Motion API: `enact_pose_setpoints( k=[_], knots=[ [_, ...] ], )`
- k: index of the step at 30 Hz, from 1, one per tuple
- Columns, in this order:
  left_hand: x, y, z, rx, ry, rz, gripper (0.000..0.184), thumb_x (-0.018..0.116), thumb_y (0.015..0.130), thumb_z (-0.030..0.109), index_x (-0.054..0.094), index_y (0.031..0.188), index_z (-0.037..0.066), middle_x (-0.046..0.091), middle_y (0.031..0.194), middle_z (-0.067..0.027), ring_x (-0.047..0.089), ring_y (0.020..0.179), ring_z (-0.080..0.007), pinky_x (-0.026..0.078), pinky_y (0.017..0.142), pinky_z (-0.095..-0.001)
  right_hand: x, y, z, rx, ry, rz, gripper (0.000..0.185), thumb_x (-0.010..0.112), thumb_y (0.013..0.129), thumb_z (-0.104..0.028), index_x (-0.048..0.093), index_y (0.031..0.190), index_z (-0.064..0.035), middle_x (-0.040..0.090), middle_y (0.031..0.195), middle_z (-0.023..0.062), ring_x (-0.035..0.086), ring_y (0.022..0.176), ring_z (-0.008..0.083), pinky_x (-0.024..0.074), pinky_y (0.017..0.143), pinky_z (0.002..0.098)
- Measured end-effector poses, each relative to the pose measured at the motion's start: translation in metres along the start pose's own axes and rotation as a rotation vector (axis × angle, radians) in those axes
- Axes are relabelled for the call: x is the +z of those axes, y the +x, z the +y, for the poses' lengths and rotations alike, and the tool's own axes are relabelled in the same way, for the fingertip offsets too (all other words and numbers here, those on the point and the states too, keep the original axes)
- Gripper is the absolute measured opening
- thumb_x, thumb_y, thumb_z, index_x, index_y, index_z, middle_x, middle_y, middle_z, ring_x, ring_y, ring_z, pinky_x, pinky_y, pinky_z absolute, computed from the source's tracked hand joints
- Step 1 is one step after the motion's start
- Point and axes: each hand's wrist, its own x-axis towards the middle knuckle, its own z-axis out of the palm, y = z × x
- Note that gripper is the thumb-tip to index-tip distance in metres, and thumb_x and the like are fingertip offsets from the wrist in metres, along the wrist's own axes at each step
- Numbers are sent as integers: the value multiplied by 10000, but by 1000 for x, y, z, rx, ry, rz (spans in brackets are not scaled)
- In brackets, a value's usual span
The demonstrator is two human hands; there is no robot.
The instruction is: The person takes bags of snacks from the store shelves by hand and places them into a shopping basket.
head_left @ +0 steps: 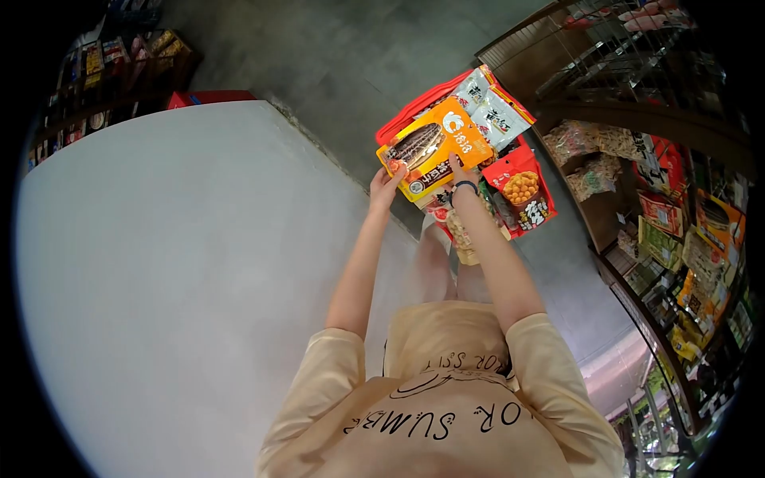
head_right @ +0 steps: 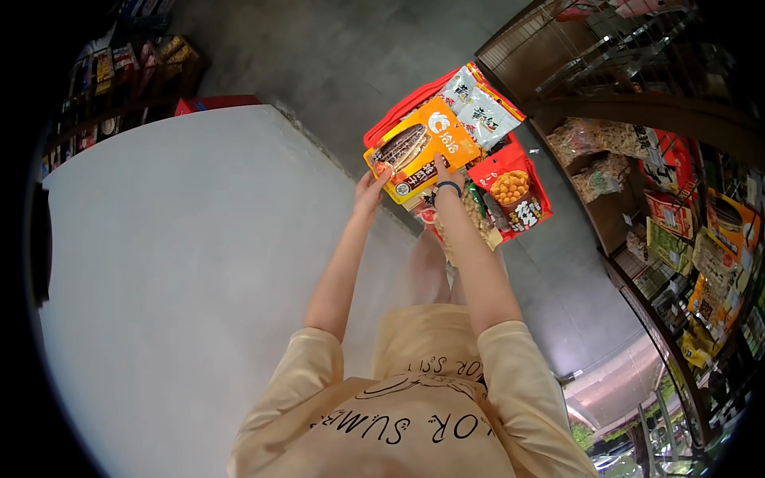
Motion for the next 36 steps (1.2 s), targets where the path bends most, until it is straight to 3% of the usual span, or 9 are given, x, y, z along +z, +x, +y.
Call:
enact_pose_setpoints(
  k=[6, 8, 12, 15, 18, 24, 28, 30, 36],
  knots=[
    [0, 6, 2, 14, 6, 20, 381, 639, 675, 341, 527, 969, 126, 531, 780, 94, 315, 538, -4, 216, 460, -180, 2, 4, -1, 42, -41, 14, 475, 666, 656, -314, 454, 1026, -104, 530, 942, 56, 537, 781, 223, 488, 589, 374],
    [-4, 11, -4, 23, -59, -18, 477, 648, 685, 261, 464, 1060, 31, 545, 944, -35, 482, 895, -105, 342, 783, -240, 1, 5, -1, 56, -30, -6, 467, 662, 660, -319, 455, 1020, -104, 532, 917, 50, 532, 768, 222, 486, 597, 376],
    [-4, 5, -3, -20, -18, 17, 500, 664, 638, 365, 488, 1038, 122, 535, 848, 89, 399, 647, -9, 284, 554, -196, 5, -17, -12, 116, 4, -4, 443, 650, 680, -282, 457, 1012, -62, 542, 916, 69, 553, 748, 179, 465, 606, 333],
    [-9, 4, -7, 10, -7, 15, 591, 667, 633, 357, 420, 1115, 119, 532, 939, 67, 441, 795, -31, 316, 642, -217, 0, -19, -2, 124, 48, -23, 421, 575, 736, -332, 429, 1034, -74, 534, 933, 62, 547, 770, 174, 458, 638, 316],
    [-14, -9, -10, -24, 11, -80, 773, 671, 622, 360, 281, 1212, 49, 414, 1146, -79, 426, 985, -164, 342, 799, -323, -5, -22, 13, 117, 103, -60, 379, 496, 785, -352, 420, 1033, -75, 513, 955, 65, 524, 838, 162, 453, 671, 310],
    [-18, -35, -43, -42, -41, -84, 705, 647, 642, 314, 302, 1201, 57, 419, 1140, -54, 448, 919, -133, 374, 695, -250, -18, -70, 32, 102, 112, -166, 362, 501, 778, -277, 410, 1047, -51, 470, 1040, 81, 444, 992, 182, 401, 811, 337],
    [-25, -80, -48, -12, 7, -241, 441, 555, 739, 242, 410, 1123, 84, 526, 988, -2, 479, 809, -48, 358, 609, -176, -52, -106, 35, 164, 92, -364, 326, 499, 773, -240, 430, 1039, -64, 482, 1032, 80, 468, 949, 180, 417, 785, 324],
    [-32, -102, -54, 36, 78, -326, 356, 497, 767, 276, 450, 1085, 124, 542, 986, 24, 484, 858, -62, 352, 684, -222, -74, -125, 35, 232, 5, -389, 272, 509, 759, -230, 458, 991, -99, 526, 939, 61, 496, 880, 176, 422, 758, 314],
    [-44, -140, -109, 141, 214, -341, 302, 499, 771, 216, 464, 1050, 107, 555, 924, 9, 493, 831, -62, 371, 657, -212, -172, -136, 38, 160, -118, -392, 270, 495, 776, -239, 480, 1005, -97, 547, 939, 81, 521, 839, 170, 444, 733, 320]
  ],
)
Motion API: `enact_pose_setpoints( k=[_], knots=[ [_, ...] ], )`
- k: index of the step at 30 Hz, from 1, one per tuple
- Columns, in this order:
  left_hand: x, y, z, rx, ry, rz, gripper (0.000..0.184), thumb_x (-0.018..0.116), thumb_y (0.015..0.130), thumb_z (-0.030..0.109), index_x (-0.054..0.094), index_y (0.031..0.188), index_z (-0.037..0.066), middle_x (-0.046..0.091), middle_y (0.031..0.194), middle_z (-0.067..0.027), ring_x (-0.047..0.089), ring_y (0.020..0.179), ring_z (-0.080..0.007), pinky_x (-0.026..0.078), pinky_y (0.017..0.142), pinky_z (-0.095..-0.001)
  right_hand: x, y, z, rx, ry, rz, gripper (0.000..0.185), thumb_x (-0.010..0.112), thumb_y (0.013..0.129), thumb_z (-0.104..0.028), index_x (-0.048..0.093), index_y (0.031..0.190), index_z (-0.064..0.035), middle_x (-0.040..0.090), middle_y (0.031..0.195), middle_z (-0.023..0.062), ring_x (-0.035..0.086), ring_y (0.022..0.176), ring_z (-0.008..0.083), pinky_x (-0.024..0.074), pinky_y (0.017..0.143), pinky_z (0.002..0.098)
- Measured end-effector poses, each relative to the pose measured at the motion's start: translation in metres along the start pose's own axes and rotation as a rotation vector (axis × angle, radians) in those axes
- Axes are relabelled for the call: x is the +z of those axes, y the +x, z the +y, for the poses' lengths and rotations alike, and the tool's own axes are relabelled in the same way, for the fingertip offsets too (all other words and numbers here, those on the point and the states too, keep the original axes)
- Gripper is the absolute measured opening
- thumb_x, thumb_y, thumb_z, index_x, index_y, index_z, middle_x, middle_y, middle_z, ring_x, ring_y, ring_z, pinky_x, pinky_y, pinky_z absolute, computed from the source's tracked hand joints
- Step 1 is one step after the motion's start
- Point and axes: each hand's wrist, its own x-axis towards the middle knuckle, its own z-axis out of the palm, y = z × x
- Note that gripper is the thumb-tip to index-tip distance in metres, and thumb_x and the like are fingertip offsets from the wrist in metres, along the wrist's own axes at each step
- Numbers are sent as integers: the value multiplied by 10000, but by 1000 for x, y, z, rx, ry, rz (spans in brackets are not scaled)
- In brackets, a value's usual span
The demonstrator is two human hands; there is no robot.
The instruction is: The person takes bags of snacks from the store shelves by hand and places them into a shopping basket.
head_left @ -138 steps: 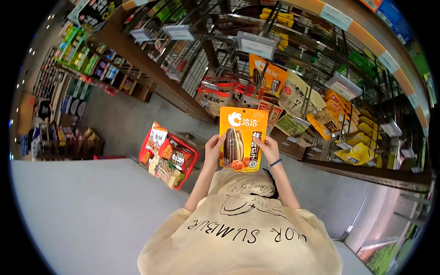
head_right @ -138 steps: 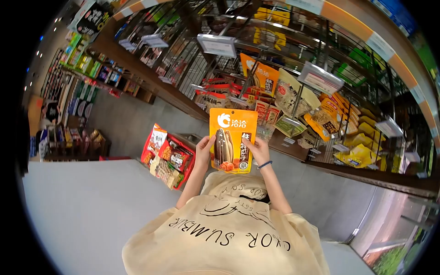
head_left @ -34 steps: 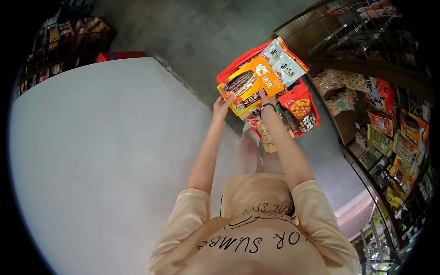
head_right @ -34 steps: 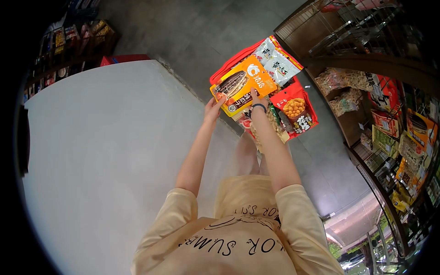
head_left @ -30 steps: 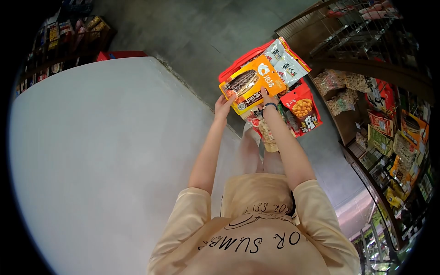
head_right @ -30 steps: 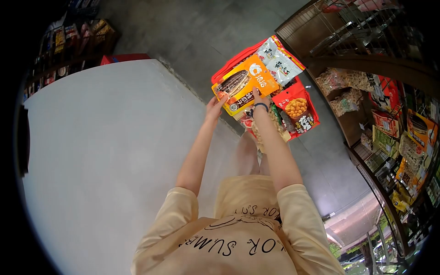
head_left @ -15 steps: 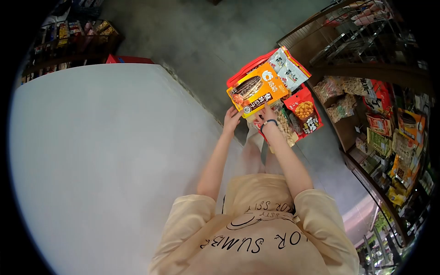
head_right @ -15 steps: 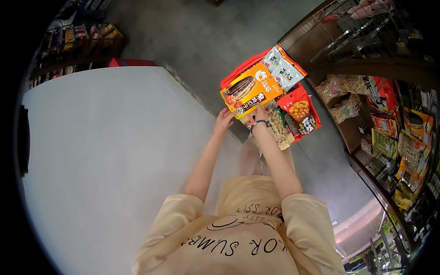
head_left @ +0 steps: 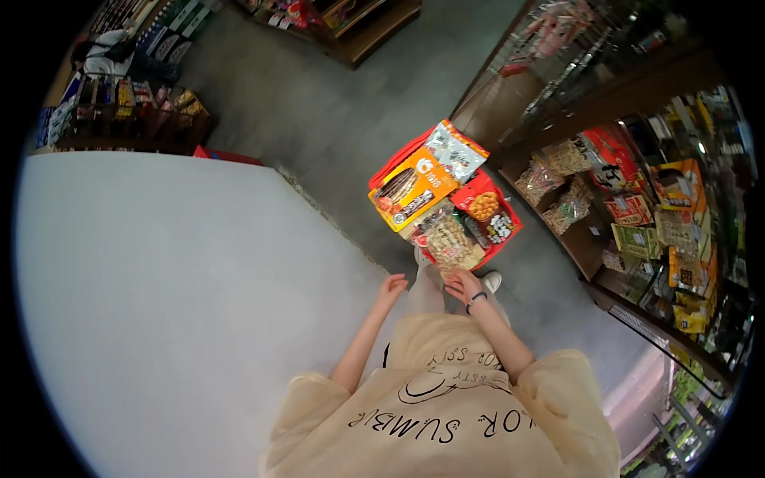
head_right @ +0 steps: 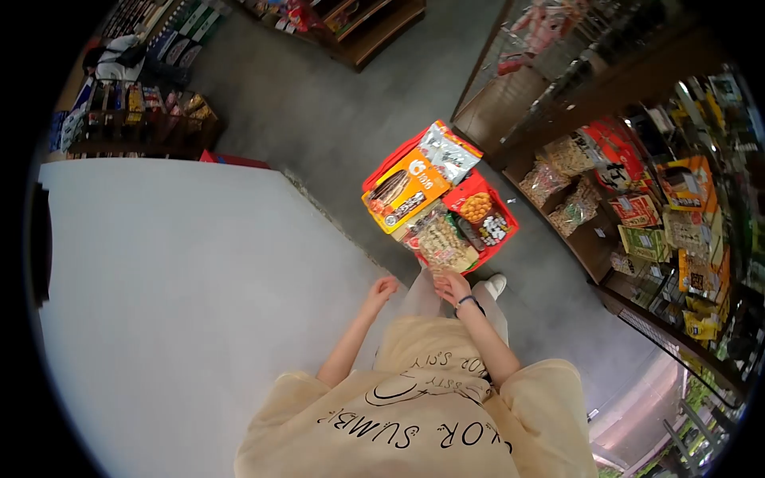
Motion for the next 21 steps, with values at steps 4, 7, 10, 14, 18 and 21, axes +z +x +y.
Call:
enact_pose_setpoints(
  k=[4, 7, 10, 14, 18, 21],
  knots=[
    [33, -10, -41, 116, 56, -58, 289, 540, 743, 123, 469, 1004, 20, 559, 849, -50, 516, 769, -101, 413, 696, -222, -109, -7, 23, -143, -211, 217, 212, 507, 762, -223, 506, 926, -90, 582, 770, 58, 553, 647, 140, 462, 588, 262],
    [81, -19, -26, 94, 276, -177, 290, 539, 741, 136, 473, 1002, 28, 543, 853, -41, 503, 766, -98, 408, 702, -223, -213, -16, 48, -308, -432, 379, 187, 481, 760, -146, 490, 937, -89, 587, 744, 68, 556, 580, 140, 429, 466, 236],
    [128, -10, -32, 121, 439, -314, 294, 534, 744, 144, 474, 1011, 38, 528, 868, -42, 489, 761, -99, 402, 705, -226, -297, -37, 72, -248, -306, 642, 179, 479, 742, -149, 488, 907, -79, 586, 731, 77, 548, 552, 145, 420, 439, 255],
    [209, -19, -5, 335, 472, -405, 313, 557, 718, 155, 476, 987, 16, 557, 820, -63, 523, 728, -127, 427, 669, -244, -374, -64, 120, -122, 87, 818, 165, 484, 730, -159, 479, 874, -79, 568, 671, 92, 524, 484, 173, 404, 388, 275],
    [275, -27, 13, 371, 809, -554, 336, 551, 728, 193, 465, 995, 9, 558, 836, -109, 542, 748, -179, 428, 676, -268, -423, -69, 183, -113, 230, 789, 216, 510, 716, -160, 452, 904, -71, 550, 645, 103, 520, 479, 185, 391, 362, 292],
    [324, -39, 20, 390, 1059, -568, 355, 532, 736, 241, 457, 1013, 32, 552, 884, -115, 537, 795, -229, 422, 711, -312, -425, -87, 210, -92, 389, 773, 231, 528, 697, -156, 473, 899, -57, 561, 666, 125, 552, 552, 221, 437, 425, 322]
  ],
)
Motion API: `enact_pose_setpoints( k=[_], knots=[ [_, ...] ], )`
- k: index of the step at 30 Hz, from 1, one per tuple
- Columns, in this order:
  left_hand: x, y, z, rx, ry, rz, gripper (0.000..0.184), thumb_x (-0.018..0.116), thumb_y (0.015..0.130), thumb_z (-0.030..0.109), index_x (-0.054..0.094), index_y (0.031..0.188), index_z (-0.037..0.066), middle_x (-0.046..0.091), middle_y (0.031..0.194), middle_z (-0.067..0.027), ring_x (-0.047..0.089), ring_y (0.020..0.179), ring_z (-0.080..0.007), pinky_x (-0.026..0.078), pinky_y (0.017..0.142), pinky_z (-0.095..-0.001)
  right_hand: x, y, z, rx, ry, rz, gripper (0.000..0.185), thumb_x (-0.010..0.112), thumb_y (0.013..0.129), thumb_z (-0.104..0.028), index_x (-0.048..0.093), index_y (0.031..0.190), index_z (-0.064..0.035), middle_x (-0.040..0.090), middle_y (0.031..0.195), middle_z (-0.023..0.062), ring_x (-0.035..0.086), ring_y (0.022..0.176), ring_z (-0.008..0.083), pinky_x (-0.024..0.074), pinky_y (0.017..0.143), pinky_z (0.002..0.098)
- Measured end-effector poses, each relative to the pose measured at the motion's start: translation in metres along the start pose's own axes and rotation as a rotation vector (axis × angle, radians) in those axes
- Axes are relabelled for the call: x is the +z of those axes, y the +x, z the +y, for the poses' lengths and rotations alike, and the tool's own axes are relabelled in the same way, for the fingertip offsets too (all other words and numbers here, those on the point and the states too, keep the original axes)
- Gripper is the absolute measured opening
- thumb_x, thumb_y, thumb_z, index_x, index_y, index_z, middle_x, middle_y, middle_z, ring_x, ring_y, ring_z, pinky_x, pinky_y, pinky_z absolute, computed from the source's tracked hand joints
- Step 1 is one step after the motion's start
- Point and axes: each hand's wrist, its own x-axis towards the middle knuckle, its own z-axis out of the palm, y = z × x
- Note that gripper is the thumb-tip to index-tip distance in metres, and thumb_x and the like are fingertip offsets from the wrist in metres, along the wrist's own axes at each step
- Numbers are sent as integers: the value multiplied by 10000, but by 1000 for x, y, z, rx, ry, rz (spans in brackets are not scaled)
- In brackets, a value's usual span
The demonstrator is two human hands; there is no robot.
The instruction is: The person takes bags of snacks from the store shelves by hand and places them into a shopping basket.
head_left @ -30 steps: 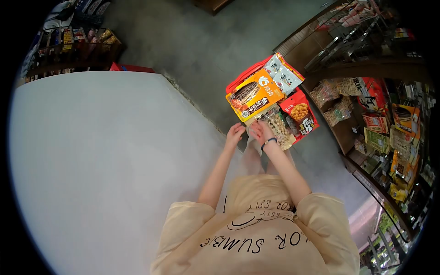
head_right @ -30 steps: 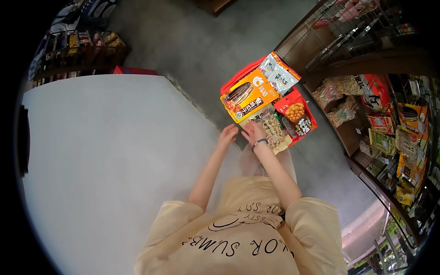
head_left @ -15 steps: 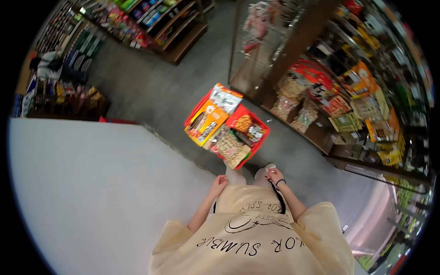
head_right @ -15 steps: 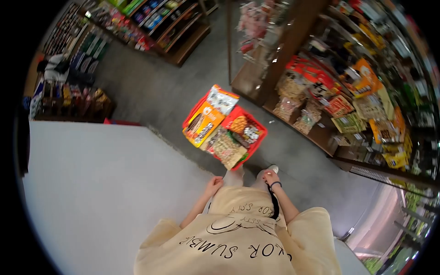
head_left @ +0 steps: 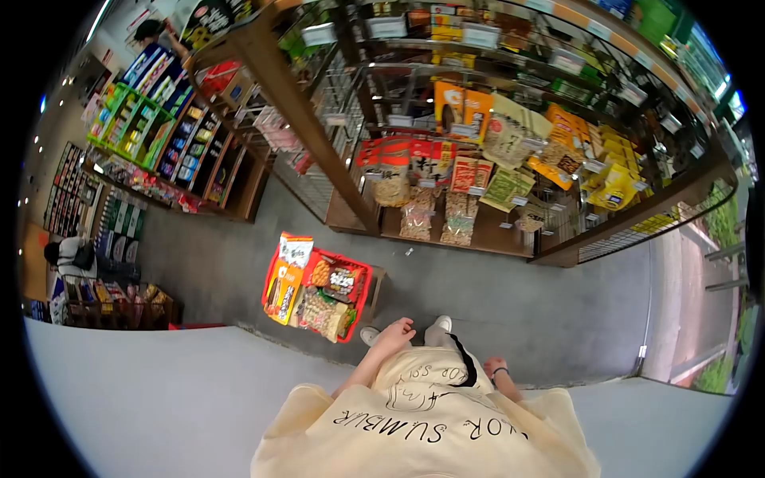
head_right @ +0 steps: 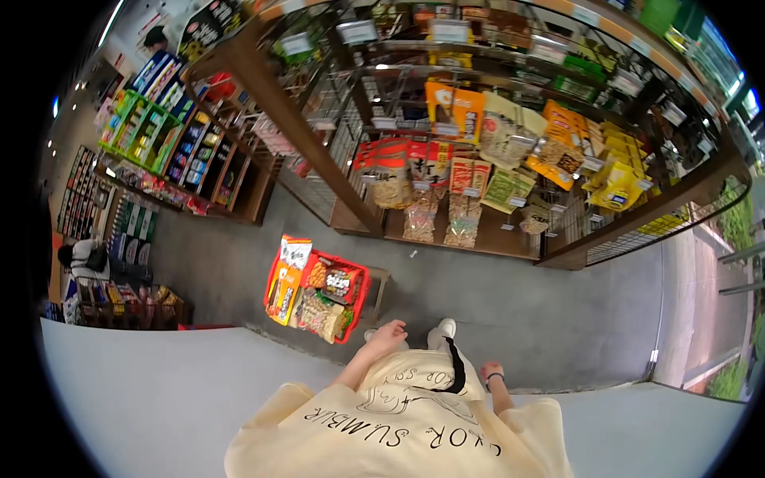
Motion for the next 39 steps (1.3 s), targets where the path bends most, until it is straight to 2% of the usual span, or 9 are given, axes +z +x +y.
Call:
enact_pose_setpoints(
  k=[6, 10, 13, 18, 26, 31, 33, 35, 39],
  knots=[
    [51, 25, 75, 215, 451, -39, 372, 497, 730, 259, 440, 1031, 49, 535, 947, -133, 514, 877, -275, 410, 741, -360, -35, 11, 17, 56, -35, -31, 178, 524, 708, -142, 529, 860, -50, 579, 714, 115, 567, 602, 224, 453, 504, 337],
    [77, 35, 87, 265, 304, -309, 380, 495, 720, 293, 446, 1029, 77, 513, 1003, -135, 492, 920, -283, 403, 751, -384, -43, 22, -4, 57, -78, -81, 169, 504, 732, -150, 527, 870, -55, 587, 734, 100, 566, 603, 212, 443, 510, 334],
    [80, 35, 90, 256, 574, -312, 394, 493, 717, 310, 448, 1033, 78, 513, 1008, -134, 481, 937, -291, 394, 759, -402, -38, 37, -26, 39, -93, -106, 186, 488, 752, -173, 494, 906, -68, 588, 740, 92, 562, 595, 199, 427, 486, 320],
    [58, 43, 98, 209, 586, -237, 422, 496, 717, 325, 442, 1054, 77, 510, 1008, -135, 476, 945, -298, 385, 772, -408, -15, 42, -75, -18, -173, -170, 207, 487, 759, -198, 491, 929, -82, 591, 759, 84, 562, 610, 180, 423, 498, 300],
    [29, 78, 90, 202, 661, -130, 428, 500, 723, 325, 437, 1074, 89, 523, 985, -132, 485, 936, -281, 386, 778, -386, 40, 24, -174, -384, -269, -398, 240, 514, 722, -174, 510, 947, -89, 594, 779, 60, 554, 629, 133, 419, 504, 254],
    [-5, 121, 113, 249, 331, -284, 411, 511, 728, 306, 434, 1070, 93, 534, 956, -133, 500, 908, -272, 395, 766, -351, 61, 29, -248, -552, -160, -311, 213, 516, 706, -108, 520, 918, -84, 590, 758, 46, 542, 608, 108, 406, 472, 213],
    [-26, 151, 120, 341, 310, -240, 387, 517, 744, 282, 435, 1060, 74, 539, 946, -133, 512, 891, -255, 404, 750, -330, 68, 39, -281, -651, -147, -241, 207, 506, 703, -61, 521, 909, -76, 589, 748, 48, 528, 575, 100, 397, 447, 207],
    [-44, 187, 116, 326, -166, -251, 332, 522, 760, 234, 447, 1033, 59, 551, 913, -120, 531, 852, -207, 410, 735, -303, 78, 54, -316, -875, -41, -258, 205, 485, 706, -24, 521, 904, -63, 588, 746, 58, 513, 549, 97, 392, 433, 209],
    [-101, 229, 163, 404, -137, -25, 289, 528, 762, 172, 460, 1016, 51, 565, 857, -80, 539, 801, -154, 414, 703, -263, 99, 14, -414, -1007, 216, -230, 179, 472, 748, -40, 523, 919, -43, 586, 751, 66, 509, 559, 89, 392, 449, 190]
  ],
)
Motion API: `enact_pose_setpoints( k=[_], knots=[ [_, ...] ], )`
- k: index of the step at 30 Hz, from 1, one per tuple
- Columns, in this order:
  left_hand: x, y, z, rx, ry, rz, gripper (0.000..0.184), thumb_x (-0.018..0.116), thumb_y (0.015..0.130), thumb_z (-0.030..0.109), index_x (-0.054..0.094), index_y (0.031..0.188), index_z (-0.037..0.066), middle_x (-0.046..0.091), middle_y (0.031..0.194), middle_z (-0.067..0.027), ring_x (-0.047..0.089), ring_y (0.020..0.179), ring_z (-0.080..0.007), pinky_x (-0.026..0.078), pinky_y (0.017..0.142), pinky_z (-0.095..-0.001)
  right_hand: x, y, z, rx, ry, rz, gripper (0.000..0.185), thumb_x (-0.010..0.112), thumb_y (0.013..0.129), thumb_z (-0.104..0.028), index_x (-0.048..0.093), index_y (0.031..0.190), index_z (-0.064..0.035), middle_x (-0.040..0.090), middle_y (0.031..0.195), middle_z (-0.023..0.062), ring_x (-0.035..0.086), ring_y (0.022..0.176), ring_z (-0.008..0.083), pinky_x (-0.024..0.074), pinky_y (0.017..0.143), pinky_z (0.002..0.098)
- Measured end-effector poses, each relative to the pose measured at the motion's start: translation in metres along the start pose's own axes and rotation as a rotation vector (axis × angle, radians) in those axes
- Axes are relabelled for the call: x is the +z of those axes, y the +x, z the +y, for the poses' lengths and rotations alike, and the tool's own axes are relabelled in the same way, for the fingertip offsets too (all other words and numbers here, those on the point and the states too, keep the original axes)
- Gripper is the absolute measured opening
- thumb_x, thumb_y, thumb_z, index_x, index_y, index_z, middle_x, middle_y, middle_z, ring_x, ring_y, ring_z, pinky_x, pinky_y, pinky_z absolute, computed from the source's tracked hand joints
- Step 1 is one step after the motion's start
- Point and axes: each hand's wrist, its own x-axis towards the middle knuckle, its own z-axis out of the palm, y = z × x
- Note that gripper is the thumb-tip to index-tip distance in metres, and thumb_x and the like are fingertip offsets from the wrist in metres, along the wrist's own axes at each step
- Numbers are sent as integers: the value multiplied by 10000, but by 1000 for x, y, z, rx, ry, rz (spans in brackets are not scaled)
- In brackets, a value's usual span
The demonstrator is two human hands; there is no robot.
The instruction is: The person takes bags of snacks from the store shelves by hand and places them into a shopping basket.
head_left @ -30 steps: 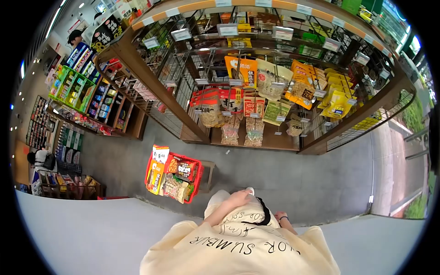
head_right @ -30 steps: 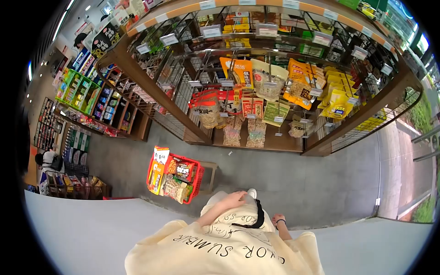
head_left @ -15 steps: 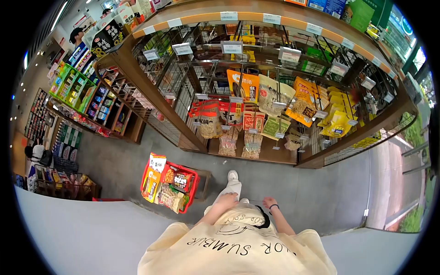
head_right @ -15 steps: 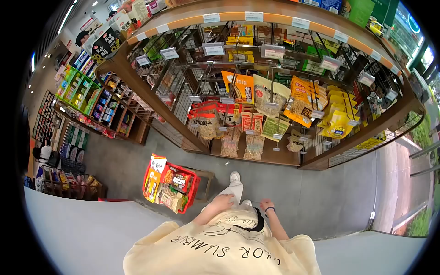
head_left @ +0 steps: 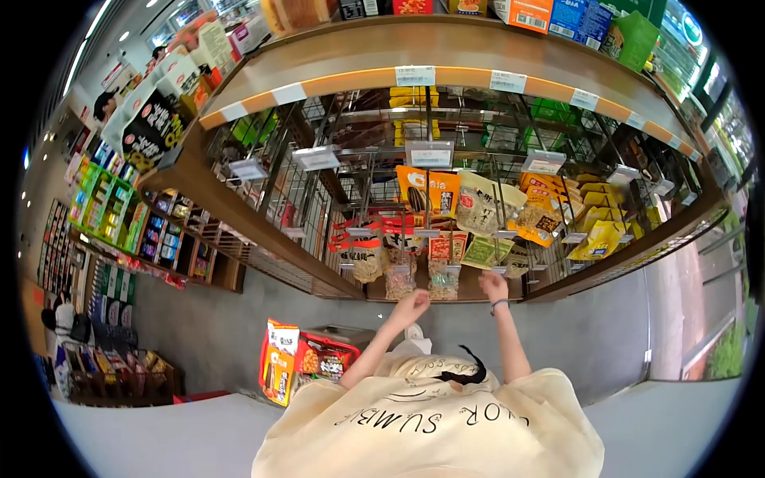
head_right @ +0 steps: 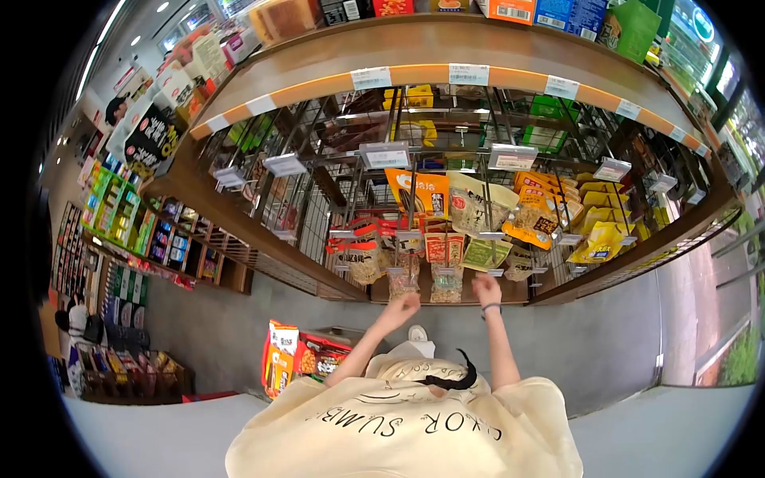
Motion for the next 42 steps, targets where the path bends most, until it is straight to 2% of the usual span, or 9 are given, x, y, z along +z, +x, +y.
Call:
enact_pose_setpoints(
  k=[7, 11, 16, 18, 19, 23, 27, 39, 42],
  knots=[
    [-68, 89, 19, 151, 2, 324, 254, 513, 761, 95, 460, 1001, 28, 552, 870, -71, 531, 834, -161, 402, 754, -261, 69, 81, -81, -319, -164, 99, 201, 501, 764, -98, 517, 953, -32, 570, 826, 36, 527, 750, 119, 411, 682, 229],
    [-87, 120, 38, 241, 102, 255, 297, 496, 786, 189, 450, 1030, 26, 521, 983, -96, 498, 901, -204, 387, 764, -291, 87, 90, -118, -293, -157, 193, 215, 515, 755, -102, 520, 958, -34, 568, 859, 45, 532, 786, 138, 413, 706, 249],
    [-112, 149, 71, -8, -182, 390, 541, 423, 823, 313, 207, 1262, 82, 255, 1261, -117, 291, 1134, -242, 298, 883, -319, 102, 107, -128, -432, -151, 68, 320, 522, 742, -75, 452, 1053, -45, 533, 975, 79, 513, 859, 162, 405, 753, 282],
    [-122, 152, 86, 192, -327, 391, 579, 397, 829, 347, 139, 1286, 104, 184, 1305, -107, 200, 1192, -231, 214, 945, -316, 106, 109, -130, -406, -171, 47, 370, 529, 743, -72, 413, 1094, -55, 518, 1004, 85, 503, 904, 186, 397, 780, 296],
    [-125, 158, 69, 84, -345, 269, 536, 340, 844, 377, 269, 1212, -7, 274, 1249, -118, 254, 1152, -229, 184, 941, -306, 109, 109, -131, -384, -214, 49, 379, 536, 740, -78, 411, 1097, -55, 511, 1019, 88, 492, 934, 201, 393, 791, 306],
    [-125, 170, 55, 211, -418, 231, 523, 331, 848, 374, 273, 1210, 0, 265, 1253, -114, 234, 1161, -221, 178, 942, -303, 111, 110, -134, -300, -346, 41, 315, 542, 742, -110, 458, 1040, -49, 535, 981, 123, 509, 938, 245, 418, 765, 313],
    [-122, 159, 81, 165, -330, 376, 417, 460, 802, 395, 489, 944, 4, 520, 917, -59, 453, 888, -126, 312, 786, -248, 111, 108, -125, -247, -298, -36, 263, 558, 749, -158, 502, 972, -29, 565, 899, 121, 550, 828, 208, 434, 707, 282],
    [-106, 115, 52, -113, -522, 416, 195, 516, 799, 232, 523, 838, 42, 521, 774, 42, 458, 731, -44, 339, 645, -183, 118, 63, -100, -117, 23, -162, 176, 592, 743, -153, 590, 796, 15, 579, 655, 5, 500, 562, 29, 397, 506, 170],
    [-94, 100, 53, 69, -485, 512, 184, 523, 794, 225, 527, 823, 43, 528, 764, 33, 460, 726, -32, 354, 607, -188, 117, 50, -93, -130, 59, -132, 171, 592, 744, -146, 587, 789, 19, 566, 653, -10, 470, 560, 14, 373, 493, 167]
  ],
)
